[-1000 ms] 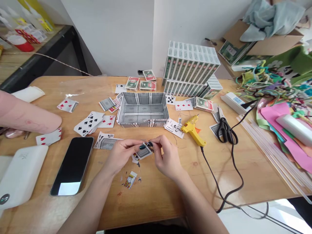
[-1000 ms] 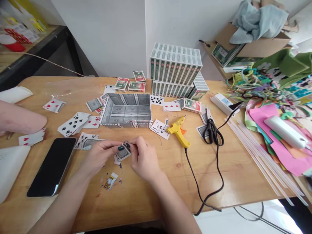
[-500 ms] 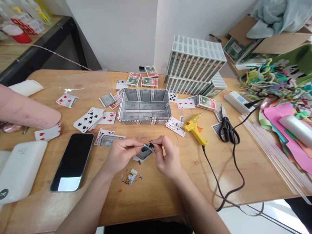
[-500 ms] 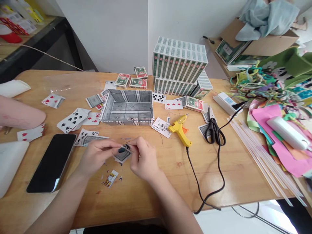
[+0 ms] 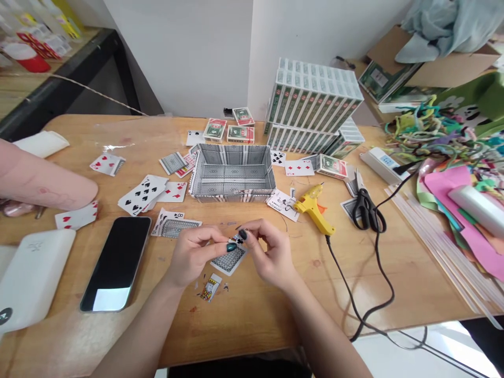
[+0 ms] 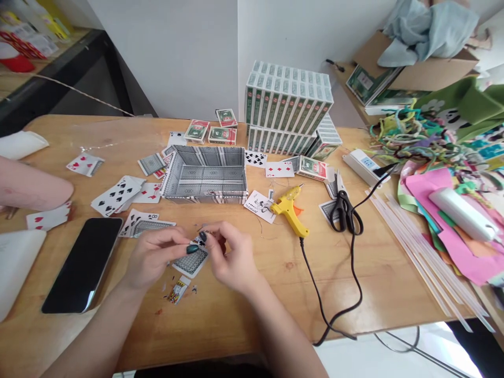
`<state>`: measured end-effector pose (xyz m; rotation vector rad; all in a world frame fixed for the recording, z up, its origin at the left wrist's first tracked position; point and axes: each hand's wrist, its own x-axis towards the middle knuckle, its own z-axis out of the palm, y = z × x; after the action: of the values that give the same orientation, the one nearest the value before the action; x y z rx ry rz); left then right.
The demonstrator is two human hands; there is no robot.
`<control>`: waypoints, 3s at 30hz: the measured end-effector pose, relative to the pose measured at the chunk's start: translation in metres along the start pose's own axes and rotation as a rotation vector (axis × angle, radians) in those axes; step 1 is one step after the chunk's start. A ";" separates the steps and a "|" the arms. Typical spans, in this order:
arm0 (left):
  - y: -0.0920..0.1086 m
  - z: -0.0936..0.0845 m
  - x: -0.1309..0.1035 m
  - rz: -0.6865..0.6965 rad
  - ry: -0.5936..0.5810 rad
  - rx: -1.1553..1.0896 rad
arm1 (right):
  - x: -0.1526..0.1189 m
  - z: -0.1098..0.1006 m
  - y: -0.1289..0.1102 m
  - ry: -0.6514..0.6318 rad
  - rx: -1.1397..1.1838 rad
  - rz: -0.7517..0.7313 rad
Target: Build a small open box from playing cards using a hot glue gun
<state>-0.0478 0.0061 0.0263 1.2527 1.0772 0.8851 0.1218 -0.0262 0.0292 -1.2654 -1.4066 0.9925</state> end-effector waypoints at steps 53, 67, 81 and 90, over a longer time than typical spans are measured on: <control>0.000 0.011 0.007 -0.406 -0.060 -0.326 | 0.012 0.010 0.013 0.079 0.545 0.339; -0.001 0.011 0.008 -0.497 -0.039 -0.438 | 0.003 0.020 0.020 0.101 0.737 0.397; -0.003 0.005 0.009 -0.364 0.092 -0.407 | 0.016 0.014 0.014 0.023 0.580 0.480; -0.003 0.006 0.010 -0.327 0.148 -0.364 | 0.016 0.012 0.018 0.030 0.562 0.505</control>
<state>-0.0394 0.0136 0.0223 0.6948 1.1371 0.8815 0.1142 -0.0071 0.0115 -1.2064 -0.7008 1.5676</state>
